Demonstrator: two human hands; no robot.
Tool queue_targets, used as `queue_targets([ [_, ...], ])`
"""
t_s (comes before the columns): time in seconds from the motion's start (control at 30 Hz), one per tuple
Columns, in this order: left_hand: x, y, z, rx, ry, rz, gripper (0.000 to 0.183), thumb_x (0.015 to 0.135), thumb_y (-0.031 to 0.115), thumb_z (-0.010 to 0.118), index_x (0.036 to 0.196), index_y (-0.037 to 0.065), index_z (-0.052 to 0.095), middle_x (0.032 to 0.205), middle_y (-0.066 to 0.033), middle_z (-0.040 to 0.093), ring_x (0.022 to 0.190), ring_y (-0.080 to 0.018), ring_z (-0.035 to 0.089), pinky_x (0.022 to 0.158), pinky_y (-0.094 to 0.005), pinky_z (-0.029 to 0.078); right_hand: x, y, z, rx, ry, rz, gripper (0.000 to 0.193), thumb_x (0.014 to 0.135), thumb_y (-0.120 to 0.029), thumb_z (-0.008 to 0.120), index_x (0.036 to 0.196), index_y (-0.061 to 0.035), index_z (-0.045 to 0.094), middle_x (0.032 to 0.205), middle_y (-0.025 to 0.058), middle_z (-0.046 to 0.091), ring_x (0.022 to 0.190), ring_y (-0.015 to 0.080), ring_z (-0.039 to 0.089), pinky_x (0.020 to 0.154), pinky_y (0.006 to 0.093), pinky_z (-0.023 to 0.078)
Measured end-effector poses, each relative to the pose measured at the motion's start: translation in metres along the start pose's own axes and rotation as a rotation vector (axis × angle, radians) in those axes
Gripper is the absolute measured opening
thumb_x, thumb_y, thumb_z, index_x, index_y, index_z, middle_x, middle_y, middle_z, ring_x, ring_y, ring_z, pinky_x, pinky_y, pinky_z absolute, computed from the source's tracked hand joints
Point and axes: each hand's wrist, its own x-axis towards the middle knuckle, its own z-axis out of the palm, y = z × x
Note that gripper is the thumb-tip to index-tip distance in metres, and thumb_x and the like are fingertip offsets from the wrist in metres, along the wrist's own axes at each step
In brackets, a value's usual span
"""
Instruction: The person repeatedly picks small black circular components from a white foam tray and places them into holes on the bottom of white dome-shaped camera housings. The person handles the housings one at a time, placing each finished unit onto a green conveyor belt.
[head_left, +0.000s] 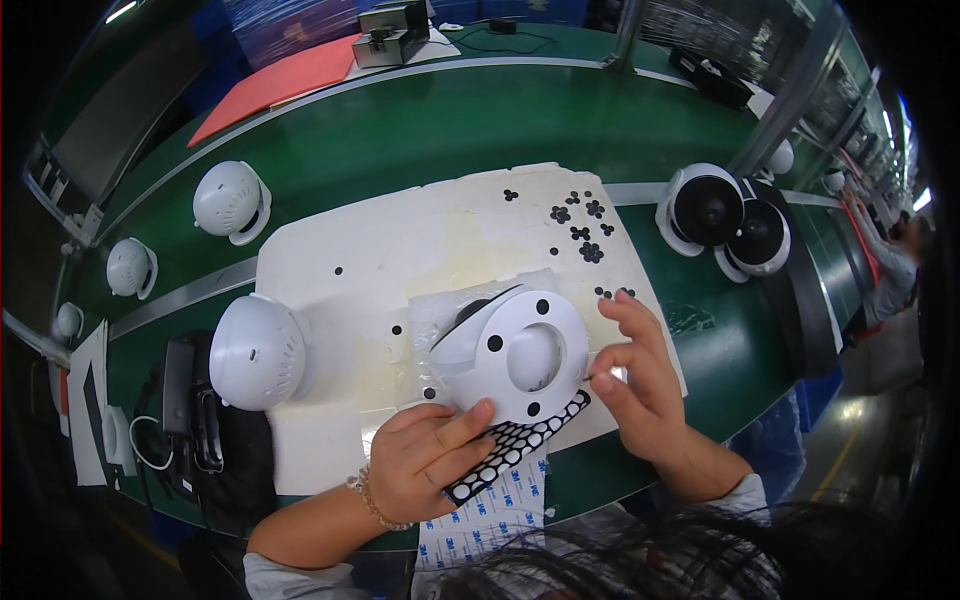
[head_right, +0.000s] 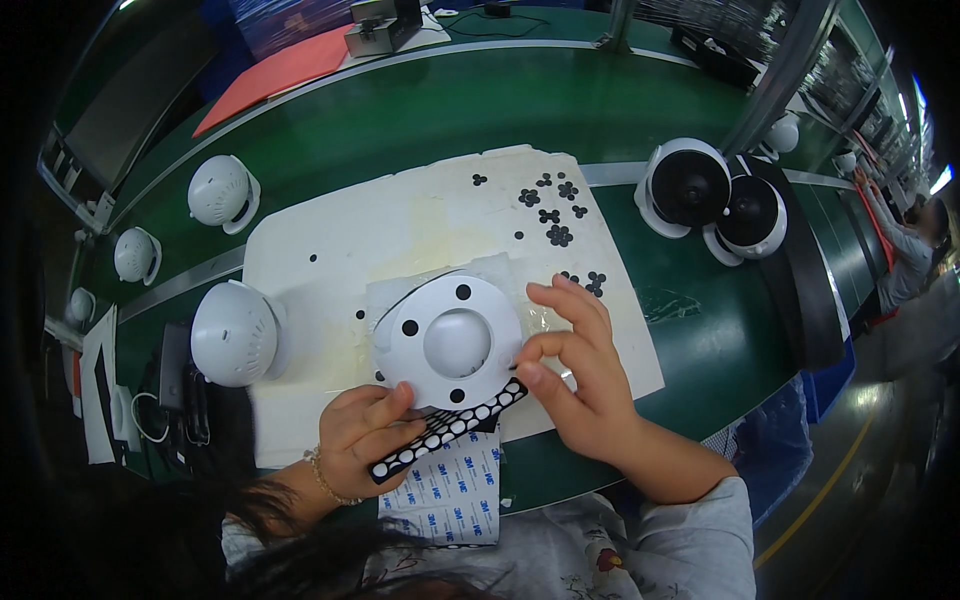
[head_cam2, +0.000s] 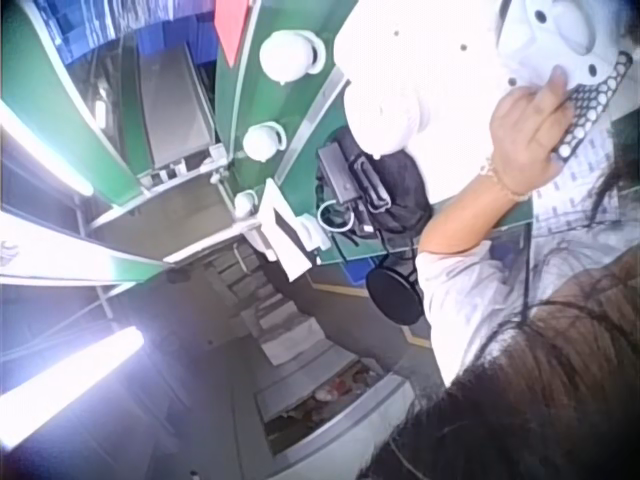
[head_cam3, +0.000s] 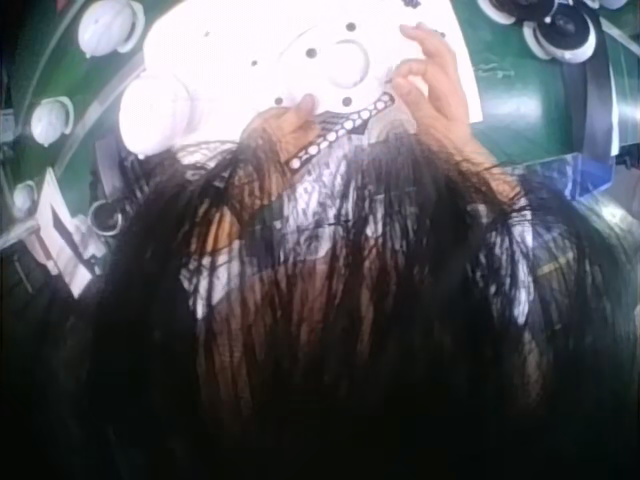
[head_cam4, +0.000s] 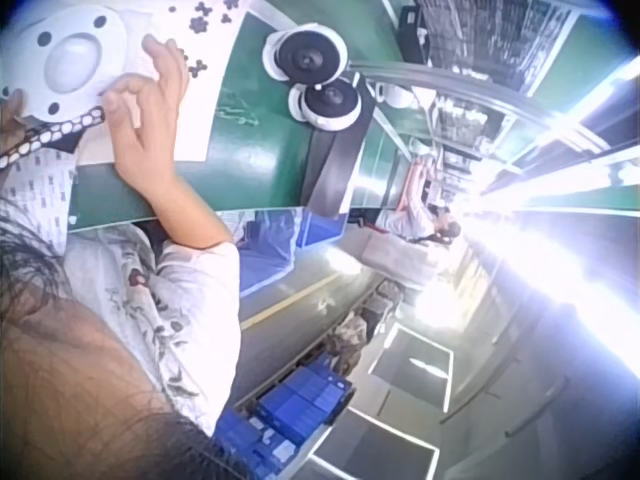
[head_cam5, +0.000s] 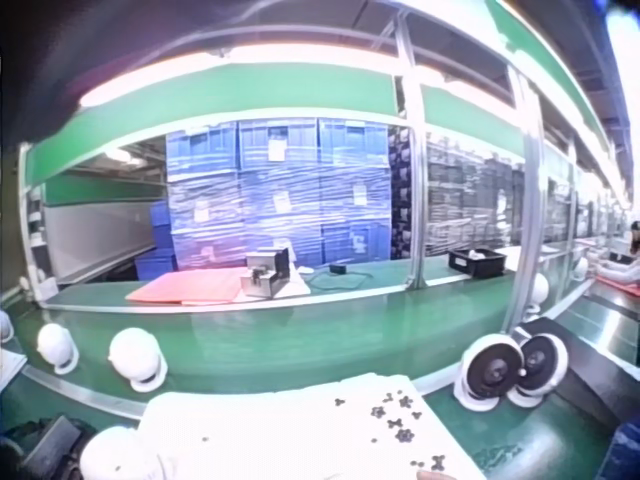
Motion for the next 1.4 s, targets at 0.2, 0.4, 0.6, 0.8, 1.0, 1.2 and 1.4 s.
queue_targets([
  [0.2,0.001,0.004,0.004,0.009,0.059,-0.043,0.028,0.059,0.011,0.068,0.085,0.004,0.061,0.111,-0.0136,0.058,0.064,-0.0211,0.059,0.07,-0.0317,0.049,0.004,0.001,0.003,0.05,-0.036,0.074,0.006,0.082,-0.012,0.056,0.085,-0.0062,0.057,0.126,0.0145,0.04,0.123,0.0343,0.028,0.1,0.0431,0.022],
  [0.4,0.002,0.004,0.002,0.011,0.044,-0.045,0.028,0.059,0.01,0.067,0.085,0.004,0.061,0.112,-0.014,0.057,0.063,-0.0204,0.059,0.071,-0.0322,0.048,0.006,0.0,0.003,-0.013,-0.061,0.032,0.006,0.08,-0.012,0.057,0.084,-0.0072,0.058,0.125,0.013,0.042,0.121,0.0347,0.03,0.098,0.0434,0.024],
  [0.6,0.003,0.006,0.002,0.014,0.019,-0.054,0.028,0.058,0.01,0.067,0.085,0.004,0.061,0.112,-0.0141,0.057,0.065,-0.0207,0.059,0.072,-0.0325,0.048,-0.006,0.002,0.001,-0.457,0.06,-0.23,0.012,0.075,-0.014,0.063,0.086,-0.0089,0.062,0.12,0.0114,0.047,0.115,0.0333,0.036,0.095,0.0432,0.026],
  [0.8,0.002,0.005,0.003,0.001,0.027,-0.059,0.029,0.057,0.01,0.067,0.085,0.004,0.061,0.111,-0.0139,0.058,0.066,-0.0217,0.059,0.071,-0.0325,0.048,-0.001,0.006,-0.001,-0.137,0.119,-0.019,0.027,0.078,-0.016,0.062,0.102,-0.006,0.057,0.112,0.0097,0.052,0.107,0.0247,0.044,0.087,0.0363,0.036],
  [1.0,0.002,-0.001,0.002,-0.162,-0.009,-0.016,0.031,0.059,0.005,0.064,0.09,0.003,0.06,0.119,-0.0152,0.052,0.07,-0.024,0.06,0.066,-0.0319,0.048,0.022,0.025,-0.004,0.843,-0.19,0.596,0.017,0.084,-0.013,0.055,0.096,-0.0008,0.055,0.091,0.0036,0.059,0.084,0.0097,0.054,0.079,0.0249,0.042],
  [1.2,-0.003,-0.004,-0.002,-0.226,-0.085,0.013,0.035,0.06,0.0,0.063,0.094,0.003,0.057,0.125,-0.0151,0.047,0.078,-0.0232,0.059,0.064,-0.0304,0.047,0.113,0.051,-0.014,0.799,0.085,0.478,0.026,0.086,-0.022,0.051,0.096,0.0007,0.057,0.087,0.0036,0.059,0.079,0.0111,0.055,0.072,0.0265,0.044],
  [1.4,-0.003,-0.003,0.002,-0.264,-0.071,0.11,0.029,0.067,0.005,0.06,0.096,0.002,0.056,0.122,-0.0152,0.049,0.08,-0.0234,0.059,0.066,-0.031,0.048,0.169,0.149,0.02,-1.02,0.094,-0.258,0.017,0.078,-0.016,0.054,0.09,-0.0046,0.06,0.081,0.009,0.06,0.08,0.0224,0.058,0.064,0.0338,0.046],
])
